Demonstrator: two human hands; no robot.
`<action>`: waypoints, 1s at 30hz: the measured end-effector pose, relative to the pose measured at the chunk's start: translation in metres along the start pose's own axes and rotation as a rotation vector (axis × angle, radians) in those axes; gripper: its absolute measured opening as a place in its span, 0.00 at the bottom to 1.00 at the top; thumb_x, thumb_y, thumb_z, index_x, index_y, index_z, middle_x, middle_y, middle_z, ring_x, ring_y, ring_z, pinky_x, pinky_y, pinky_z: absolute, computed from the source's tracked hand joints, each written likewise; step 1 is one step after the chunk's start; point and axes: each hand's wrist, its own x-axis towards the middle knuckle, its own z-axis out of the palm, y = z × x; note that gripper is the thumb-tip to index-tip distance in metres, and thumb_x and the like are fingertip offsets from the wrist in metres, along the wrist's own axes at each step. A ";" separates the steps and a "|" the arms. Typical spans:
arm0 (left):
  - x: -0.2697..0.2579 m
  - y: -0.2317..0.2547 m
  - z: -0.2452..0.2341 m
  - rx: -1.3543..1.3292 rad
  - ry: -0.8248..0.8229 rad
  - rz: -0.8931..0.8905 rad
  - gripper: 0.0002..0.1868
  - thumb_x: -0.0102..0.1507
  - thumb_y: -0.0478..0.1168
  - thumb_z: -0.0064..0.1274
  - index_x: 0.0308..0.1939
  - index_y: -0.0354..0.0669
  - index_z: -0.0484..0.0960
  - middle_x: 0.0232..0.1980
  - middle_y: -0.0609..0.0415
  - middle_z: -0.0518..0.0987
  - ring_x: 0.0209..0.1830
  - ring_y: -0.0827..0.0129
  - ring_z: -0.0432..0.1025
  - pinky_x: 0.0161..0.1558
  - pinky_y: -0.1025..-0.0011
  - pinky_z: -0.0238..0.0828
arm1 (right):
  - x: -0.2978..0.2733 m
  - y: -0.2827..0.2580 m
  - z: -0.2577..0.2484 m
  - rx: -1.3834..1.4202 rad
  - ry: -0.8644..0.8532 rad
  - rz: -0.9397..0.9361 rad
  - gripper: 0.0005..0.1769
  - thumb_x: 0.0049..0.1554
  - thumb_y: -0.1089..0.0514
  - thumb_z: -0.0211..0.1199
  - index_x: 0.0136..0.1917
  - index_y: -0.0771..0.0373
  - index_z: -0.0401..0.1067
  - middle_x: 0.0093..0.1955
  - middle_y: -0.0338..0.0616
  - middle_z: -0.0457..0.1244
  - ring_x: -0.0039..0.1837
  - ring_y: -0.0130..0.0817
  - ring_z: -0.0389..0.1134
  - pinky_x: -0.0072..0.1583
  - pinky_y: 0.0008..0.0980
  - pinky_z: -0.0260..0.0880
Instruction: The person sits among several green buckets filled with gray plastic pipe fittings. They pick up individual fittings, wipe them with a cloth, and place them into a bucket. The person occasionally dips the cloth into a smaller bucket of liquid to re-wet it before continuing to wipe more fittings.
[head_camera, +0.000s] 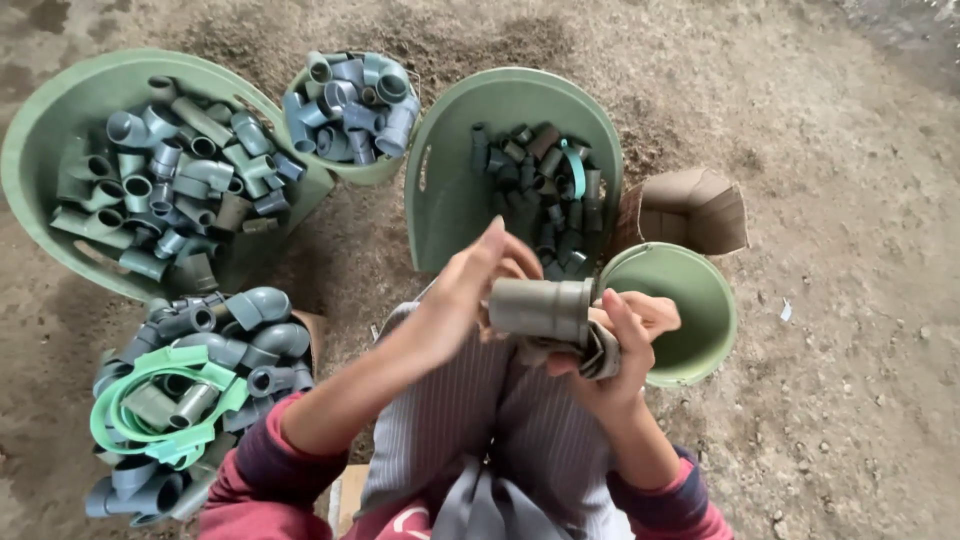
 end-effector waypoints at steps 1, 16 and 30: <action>-0.002 -0.007 0.004 -0.004 0.000 -0.009 0.35 0.72 0.65 0.25 0.45 0.42 0.81 0.30 0.49 0.80 0.14 0.66 0.71 0.11 0.77 0.67 | -0.006 0.002 0.002 -0.002 -0.004 0.008 0.52 0.51 0.35 0.67 0.69 0.82 0.63 0.41 0.47 0.69 0.49 0.44 0.58 0.57 0.39 0.65; 0.005 -0.037 0.016 0.857 0.397 0.975 0.25 0.65 0.61 0.52 0.46 0.43 0.79 0.30 0.57 0.74 0.26 0.67 0.73 0.31 0.71 0.77 | -0.001 -0.009 0.028 0.159 0.238 0.204 0.45 0.64 0.34 0.49 0.69 0.83 0.61 0.49 0.52 0.62 0.51 0.40 0.60 0.58 0.35 0.67; -0.007 -0.019 0.011 0.242 -0.101 0.117 0.19 0.70 0.55 0.44 0.48 0.43 0.74 0.21 0.57 0.74 0.19 0.73 0.71 0.26 0.77 0.68 | -0.024 0.039 0.019 0.095 0.251 0.024 0.54 0.60 0.30 0.50 0.66 0.93 0.58 0.33 0.58 0.65 0.49 0.48 0.56 0.58 0.46 0.68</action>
